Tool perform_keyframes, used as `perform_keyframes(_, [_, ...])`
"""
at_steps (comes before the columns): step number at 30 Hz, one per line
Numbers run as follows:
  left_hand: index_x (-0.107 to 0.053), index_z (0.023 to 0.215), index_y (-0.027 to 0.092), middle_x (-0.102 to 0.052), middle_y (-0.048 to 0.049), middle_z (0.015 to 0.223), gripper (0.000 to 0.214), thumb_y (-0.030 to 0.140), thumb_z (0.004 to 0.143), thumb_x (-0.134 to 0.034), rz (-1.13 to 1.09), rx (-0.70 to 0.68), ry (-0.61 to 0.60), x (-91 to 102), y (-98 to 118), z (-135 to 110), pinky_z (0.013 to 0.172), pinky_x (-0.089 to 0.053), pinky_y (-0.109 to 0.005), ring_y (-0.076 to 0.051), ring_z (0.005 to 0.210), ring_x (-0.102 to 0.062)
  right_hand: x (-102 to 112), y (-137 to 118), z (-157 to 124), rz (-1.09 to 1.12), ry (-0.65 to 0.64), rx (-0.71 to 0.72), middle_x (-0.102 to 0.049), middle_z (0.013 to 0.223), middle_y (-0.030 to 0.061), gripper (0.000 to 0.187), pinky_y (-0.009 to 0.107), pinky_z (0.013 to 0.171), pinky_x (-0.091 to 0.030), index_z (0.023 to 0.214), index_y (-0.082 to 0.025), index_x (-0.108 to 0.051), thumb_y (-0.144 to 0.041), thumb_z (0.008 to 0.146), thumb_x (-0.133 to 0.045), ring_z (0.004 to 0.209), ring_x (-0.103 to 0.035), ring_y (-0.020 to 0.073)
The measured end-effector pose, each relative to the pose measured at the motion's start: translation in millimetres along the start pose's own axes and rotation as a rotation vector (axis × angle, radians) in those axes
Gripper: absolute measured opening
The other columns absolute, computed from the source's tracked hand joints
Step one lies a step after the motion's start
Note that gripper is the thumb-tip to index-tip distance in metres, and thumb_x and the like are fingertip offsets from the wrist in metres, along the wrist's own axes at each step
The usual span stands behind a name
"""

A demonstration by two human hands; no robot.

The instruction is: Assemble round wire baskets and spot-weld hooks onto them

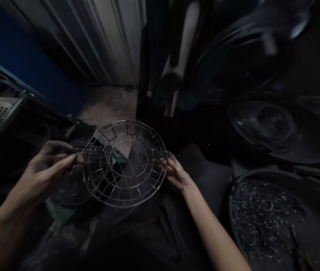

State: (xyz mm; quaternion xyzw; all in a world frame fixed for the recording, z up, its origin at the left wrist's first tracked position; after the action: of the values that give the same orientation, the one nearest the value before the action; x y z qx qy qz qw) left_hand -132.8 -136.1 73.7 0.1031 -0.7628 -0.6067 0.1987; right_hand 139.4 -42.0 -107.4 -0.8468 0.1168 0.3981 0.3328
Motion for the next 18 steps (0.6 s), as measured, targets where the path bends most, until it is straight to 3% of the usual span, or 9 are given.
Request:
perform_keyframes(7, [-0.062, 0.080, 0.024, -0.072, -0.0047, 0.085, 0.021, 0.028, 0.065, -0.076, -0.020, -0.167, -0.076, -14.0, 64.9, 9.8, 0.052, -0.053, -0.016, -0.010, 0.061, -0.062, -30.2, -56.2, -6.1, 0.025, -0.035, 0.008, -0.059, 0.058, -0.0056, 0.025, 0.022, 0.053, -0.046, 0.088, -0.023, -0.056, -0.034, 0.073, -0.072, 0.054, -0.057, 0.0105])
perform_keyframes(10, [-0.062, 0.081, 0.023, -0.072, -0.0045, 0.085, 0.022, 0.027, 0.065, -0.076, -0.010, -0.214, -0.123, -21.5, 81.0, 21.6, 0.053, -0.053, -0.015, -0.010, 0.061, -0.062, -33.8, -58.0, 1.9, 0.049, -0.023, -0.048, -0.061, 0.059, -0.0028, 0.025, 0.022, 0.052, -0.046, 0.087, -0.021, -0.056, -0.039, 0.076, -0.069, 0.053, -0.057, 0.0111])
perform_keyframes(14, [-0.061, 0.083, 0.021, -0.072, -0.0052, 0.084, 0.020, 0.025, 0.068, -0.074, 0.007, -0.234, -0.187, -30.2, 98.6, 37.0, 0.053, -0.053, -0.015, -0.010, 0.063, -0.063, -38.5, -51.8, 14.4, 0.097, -0.056, -0.090, -0.068, 0.080, 0.0048, 0.032, 0.029, 0.056, -0.049, 0.095, -0.021, -0.054, -0.047, 0.079, -0.063, 0.062, -0.062, 0.0158])
perform_keyframes(18, [-0.060, 0.081, 0.018, -0.072, -0.0068, 0.081, 0.019, 0.022, 0.067, -0.073, 0.050, -0.308, -0.214, -39.3, 132.1, 48.3, 0.047, -0.051, -0.013, -0.008, 0.055, -0.062, -49.2, -49.6, 23.6, 0.169, -0.120, -0.091, -0.067, 0.087, 0.0052, 0.034, 0.029, 0.058, -0.050, 0.100, -0.022, -0.051, -0.049, 0.081, -0.061, 0.063, -0.063, 0.0155])
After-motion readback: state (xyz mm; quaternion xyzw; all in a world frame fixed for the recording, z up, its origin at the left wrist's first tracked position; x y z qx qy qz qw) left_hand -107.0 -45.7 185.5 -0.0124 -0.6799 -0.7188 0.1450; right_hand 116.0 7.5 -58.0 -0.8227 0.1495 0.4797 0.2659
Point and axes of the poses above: each hand's wrist, its own z-axis towards the middle knuckle, its own x-axis out of the back of the hand, y = z × x, the point moved 8 cm from there along z, towards the middle knuckle
